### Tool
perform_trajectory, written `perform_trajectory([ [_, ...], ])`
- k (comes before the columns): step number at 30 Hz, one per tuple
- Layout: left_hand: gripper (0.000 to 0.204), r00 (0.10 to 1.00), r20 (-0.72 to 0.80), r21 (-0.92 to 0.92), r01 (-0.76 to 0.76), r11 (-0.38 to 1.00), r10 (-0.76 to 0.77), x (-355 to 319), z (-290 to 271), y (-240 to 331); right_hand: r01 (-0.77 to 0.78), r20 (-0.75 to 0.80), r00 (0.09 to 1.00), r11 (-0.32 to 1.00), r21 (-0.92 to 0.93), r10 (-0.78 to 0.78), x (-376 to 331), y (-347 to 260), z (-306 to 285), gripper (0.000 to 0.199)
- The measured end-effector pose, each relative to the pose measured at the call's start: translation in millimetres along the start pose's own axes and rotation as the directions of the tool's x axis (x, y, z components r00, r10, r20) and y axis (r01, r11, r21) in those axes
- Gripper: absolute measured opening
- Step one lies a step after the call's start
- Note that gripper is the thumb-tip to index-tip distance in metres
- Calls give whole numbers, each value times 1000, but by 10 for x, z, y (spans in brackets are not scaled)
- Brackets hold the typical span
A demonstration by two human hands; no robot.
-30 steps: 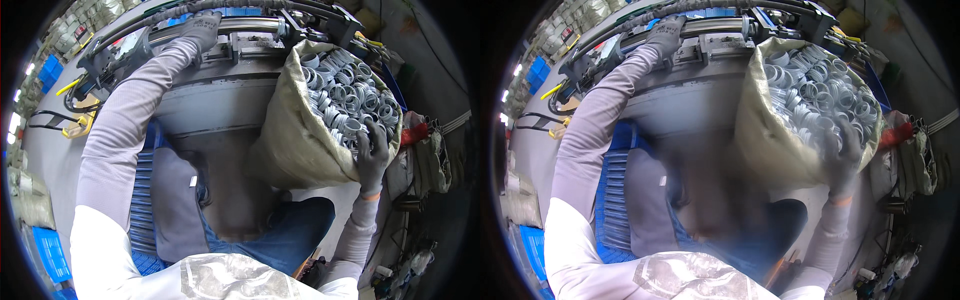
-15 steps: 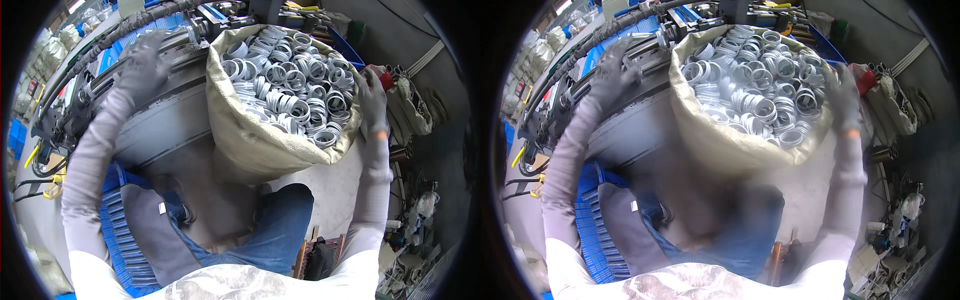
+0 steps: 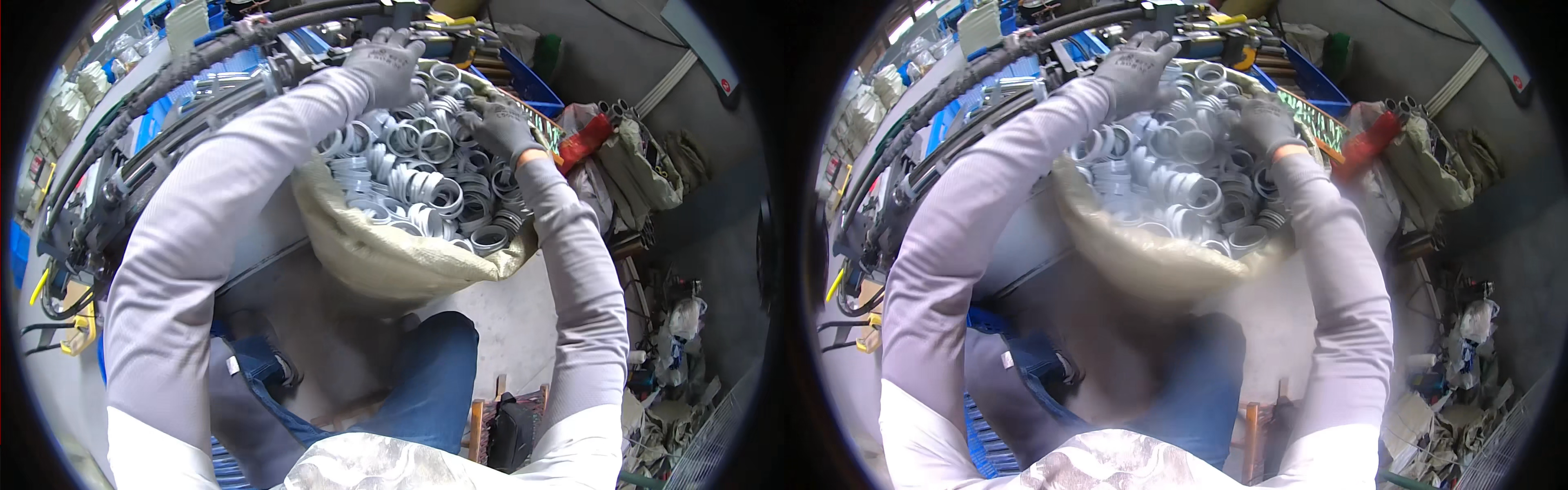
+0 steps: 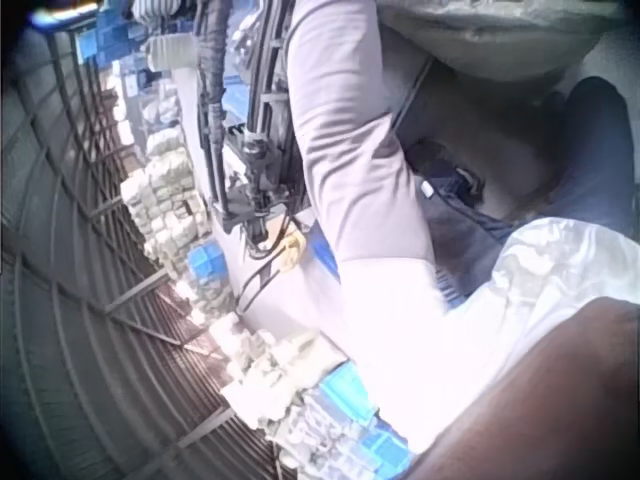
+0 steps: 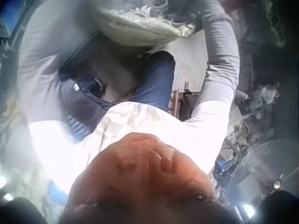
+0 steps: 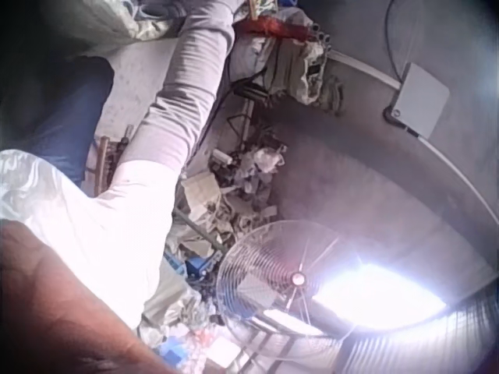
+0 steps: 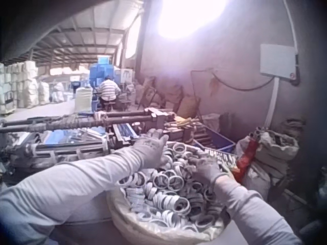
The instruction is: The recorder is assembling metal rings onto metal tubes and placing them into a machine and storage baskets in a factory setting.
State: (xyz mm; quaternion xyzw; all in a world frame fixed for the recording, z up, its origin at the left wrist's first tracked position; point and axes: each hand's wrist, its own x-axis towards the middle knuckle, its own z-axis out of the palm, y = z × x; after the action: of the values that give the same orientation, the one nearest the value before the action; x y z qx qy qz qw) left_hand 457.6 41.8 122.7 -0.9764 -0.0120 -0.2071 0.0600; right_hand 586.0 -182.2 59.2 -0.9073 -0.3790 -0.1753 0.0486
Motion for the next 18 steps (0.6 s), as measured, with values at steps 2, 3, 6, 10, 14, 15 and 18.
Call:
perform_trajectory([
  [2,85,997,78,18,23,1000,-24,193,165,-105,20,25,999,997,77,-22,-262,-167,-108,49],
  [3,88,979,196,14,50,999,-51,273,227,-115,48,25,998,987,153,-53,-367,-281,-251,47],
  [6,86,983,184,-196,53,979,-16,93,570,-184,294,96,939,916,272,-330,-695,-723,-472,41],
  [10,56,935,169,-468,-203,860,313,-609,109,203,361,-46,919,784,506,-393,-1033,-609,-516,37],
  [14,53,949,92,-229,-273,934,300,-1308,-167,-7,468,-236,883,739,484,-405,-1203,-640,-853,39],
  [15,50,962,0,-188,-269,945,274,-1430,-179,-70,440,-193,895,729,525,-402,-1271,-686,-933,42],
  [18,44,890,146,-319,-371,872,432,-1594,-475,-104,171,127,923,684,709,-363,-1475,-692,-1065,48],
])
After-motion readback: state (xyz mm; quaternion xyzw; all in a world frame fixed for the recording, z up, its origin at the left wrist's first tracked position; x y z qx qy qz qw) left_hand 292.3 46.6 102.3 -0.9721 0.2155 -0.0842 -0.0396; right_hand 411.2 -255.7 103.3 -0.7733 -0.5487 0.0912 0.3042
